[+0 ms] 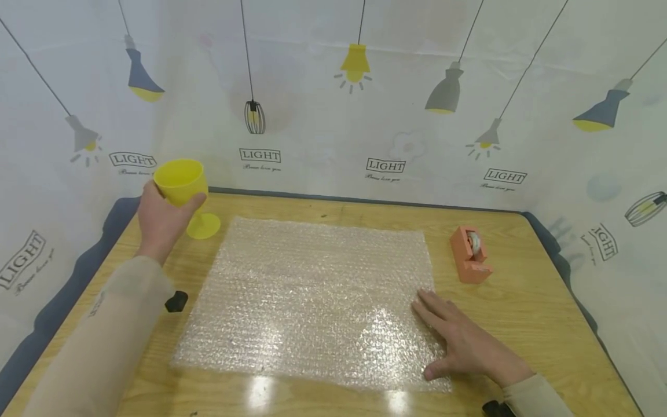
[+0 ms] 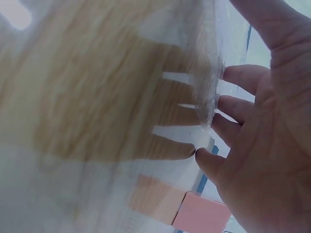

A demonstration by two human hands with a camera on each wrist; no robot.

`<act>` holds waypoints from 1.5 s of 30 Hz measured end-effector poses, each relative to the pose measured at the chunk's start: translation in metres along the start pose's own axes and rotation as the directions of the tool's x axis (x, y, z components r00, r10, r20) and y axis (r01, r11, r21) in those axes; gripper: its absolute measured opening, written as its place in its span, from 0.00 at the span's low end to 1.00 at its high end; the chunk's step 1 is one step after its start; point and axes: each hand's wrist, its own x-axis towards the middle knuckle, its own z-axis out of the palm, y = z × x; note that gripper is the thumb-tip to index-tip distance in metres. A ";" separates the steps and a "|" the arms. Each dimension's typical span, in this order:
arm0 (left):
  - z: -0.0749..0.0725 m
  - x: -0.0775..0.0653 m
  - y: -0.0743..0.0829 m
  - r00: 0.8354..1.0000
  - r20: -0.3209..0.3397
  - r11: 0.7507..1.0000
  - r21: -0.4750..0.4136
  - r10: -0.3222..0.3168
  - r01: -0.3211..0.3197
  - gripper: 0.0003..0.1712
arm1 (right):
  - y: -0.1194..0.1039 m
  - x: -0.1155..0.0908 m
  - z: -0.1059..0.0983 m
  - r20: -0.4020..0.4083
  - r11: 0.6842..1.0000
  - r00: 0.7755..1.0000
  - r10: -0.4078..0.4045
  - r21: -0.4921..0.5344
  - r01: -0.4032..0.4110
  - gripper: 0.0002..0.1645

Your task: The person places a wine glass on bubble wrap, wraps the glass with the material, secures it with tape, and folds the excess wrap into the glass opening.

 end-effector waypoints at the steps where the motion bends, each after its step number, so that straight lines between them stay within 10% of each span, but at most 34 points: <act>1: 0.001 0.001 0.000 1.000 -0.003 1.000 0.000 0.002 -0.002 0.56 | 0.000 0.000 0.000 0.001 1.000 1.000 -0.002 -0.002 0.002 0.78; 24: 0.002 -0.002 0.005 0.998 -0.018 0.998 0.015 0.060 -0.059 0.52 | -0.001 0.001 0.000 0.012 1.000 1.000 -0.003 0.001 0.003 0.78; 45: -0.011 -0.033 0.030 0.979 0.032 0.978 0.044 0.201 -0.203 0.47 | 0.001 0.001 0.002 -0.002 1.000 1.000 -0.010 0.010 0.010 0.77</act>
